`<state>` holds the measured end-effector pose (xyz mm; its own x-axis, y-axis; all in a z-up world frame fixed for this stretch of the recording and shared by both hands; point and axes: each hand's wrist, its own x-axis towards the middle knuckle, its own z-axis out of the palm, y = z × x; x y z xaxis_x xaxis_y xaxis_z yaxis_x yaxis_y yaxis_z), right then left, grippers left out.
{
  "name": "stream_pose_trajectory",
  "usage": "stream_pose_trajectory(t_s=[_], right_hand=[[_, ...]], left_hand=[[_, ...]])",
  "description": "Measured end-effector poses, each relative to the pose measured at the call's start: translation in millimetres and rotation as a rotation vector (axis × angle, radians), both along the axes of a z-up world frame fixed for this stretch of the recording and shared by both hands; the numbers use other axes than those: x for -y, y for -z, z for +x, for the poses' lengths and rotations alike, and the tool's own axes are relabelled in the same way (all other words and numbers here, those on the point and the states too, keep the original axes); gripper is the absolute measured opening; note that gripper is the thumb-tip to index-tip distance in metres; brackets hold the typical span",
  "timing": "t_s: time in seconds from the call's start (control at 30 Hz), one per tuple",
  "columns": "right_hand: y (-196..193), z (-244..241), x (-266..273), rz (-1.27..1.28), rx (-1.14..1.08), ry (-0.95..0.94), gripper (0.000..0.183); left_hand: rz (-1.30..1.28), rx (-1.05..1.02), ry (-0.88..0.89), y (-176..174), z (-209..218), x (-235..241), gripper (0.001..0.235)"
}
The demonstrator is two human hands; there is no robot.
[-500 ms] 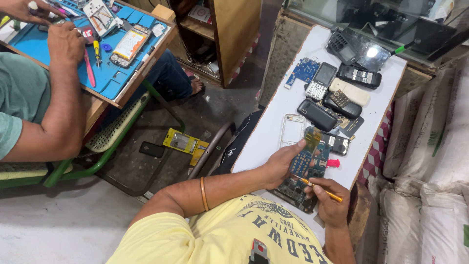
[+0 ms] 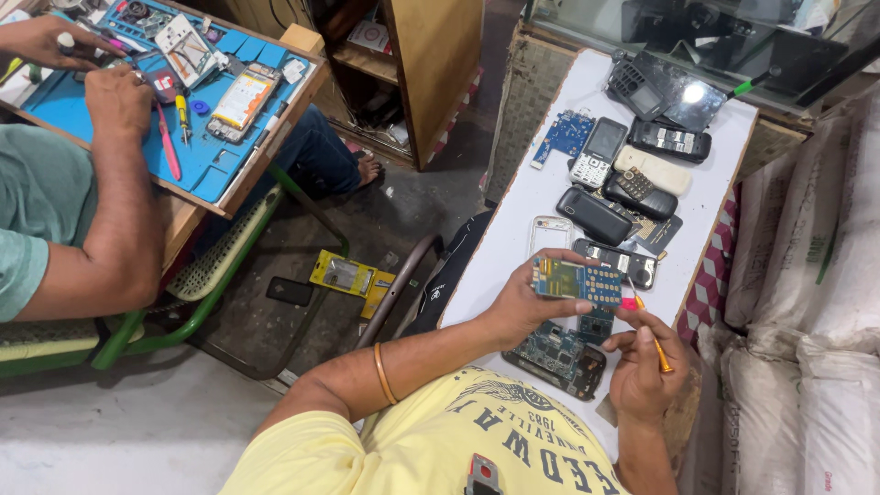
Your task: The person holds a mobile phone circuit board and uses a small screwdriver to probe and adjust components on the board. The person repeatedly flips the board and works on different sections while another person works at a nearby table.
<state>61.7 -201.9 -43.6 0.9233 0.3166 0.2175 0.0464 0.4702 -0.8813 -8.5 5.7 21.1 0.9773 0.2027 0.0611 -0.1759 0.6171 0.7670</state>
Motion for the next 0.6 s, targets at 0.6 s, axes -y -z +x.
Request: stream_pose_trajectory(t_s=[0.6], right_hand=[[16.2, -3.4, 15.5, 0.09, 0.068, -0.291, 0.051]], left_hand=[[-0.155, -0.225, 0.109, 14.4, 0.8, -3.2, 0.06]])
